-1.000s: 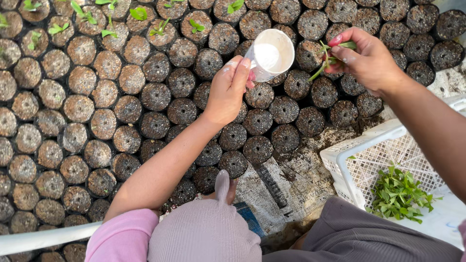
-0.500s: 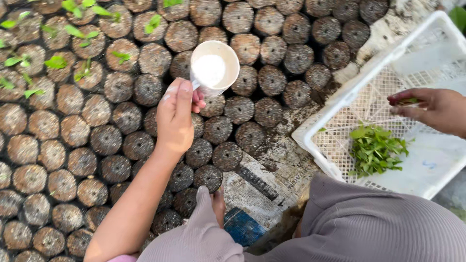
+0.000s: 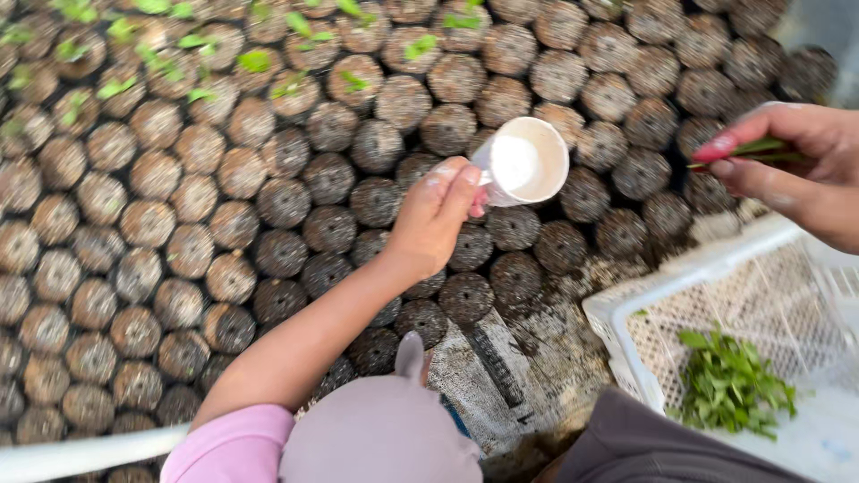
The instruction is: The person repeatedly picks small seedlings from a white basket, dips their base into a white cup containing a liquid, and inserts them into pre-made holes in round soil pellets arranged in rows. The process continues across multiple pellets.
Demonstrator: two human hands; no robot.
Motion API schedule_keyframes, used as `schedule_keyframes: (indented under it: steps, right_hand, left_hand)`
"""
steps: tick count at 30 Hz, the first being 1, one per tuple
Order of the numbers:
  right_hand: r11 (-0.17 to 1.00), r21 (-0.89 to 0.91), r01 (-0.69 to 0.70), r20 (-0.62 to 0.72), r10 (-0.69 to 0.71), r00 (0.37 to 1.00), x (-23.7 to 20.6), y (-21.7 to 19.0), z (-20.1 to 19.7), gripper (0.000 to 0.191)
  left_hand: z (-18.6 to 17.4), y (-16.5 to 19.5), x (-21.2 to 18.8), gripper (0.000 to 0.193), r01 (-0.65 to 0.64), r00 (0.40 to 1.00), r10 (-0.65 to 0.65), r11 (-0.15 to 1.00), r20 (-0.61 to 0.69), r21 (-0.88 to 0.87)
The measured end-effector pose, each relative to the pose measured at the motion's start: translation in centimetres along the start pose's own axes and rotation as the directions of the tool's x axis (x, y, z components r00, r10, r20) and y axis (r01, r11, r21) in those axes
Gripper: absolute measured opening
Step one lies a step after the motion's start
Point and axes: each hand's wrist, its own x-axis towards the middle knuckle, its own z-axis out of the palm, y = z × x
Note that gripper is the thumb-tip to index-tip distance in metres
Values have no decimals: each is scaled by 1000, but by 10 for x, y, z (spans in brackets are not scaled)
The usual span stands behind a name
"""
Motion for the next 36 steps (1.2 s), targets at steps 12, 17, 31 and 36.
schedule_keyframes:
  steps: [12, 17, 31, 36]
  right_hand:
    - [662, -359, 658, 397, -530, 749, 142, -201, 178, 20]
    - [478, -472, 741, 469, -575, 670, 162, -234, 223, 20]
    - [150, -621, 769, 606, -530, 593, 197, -216, 263, 20]
    - [313, -500, 807, 588, -562, 582, 198, -233, 267, 22]
  left_hand:
    - [-97, -10, -63, 33, -152, 906, 163, 987, -390, 58]
    - [-124, -8, -71, 31, -130, 854, 214, 970, -474, 204]
    - [-138, -1, -68, 25, -128, 828, 247, 957, -503, 259]
    - [-143, -10, -68, 28, -137, 827, 234, 966, -511, 220]
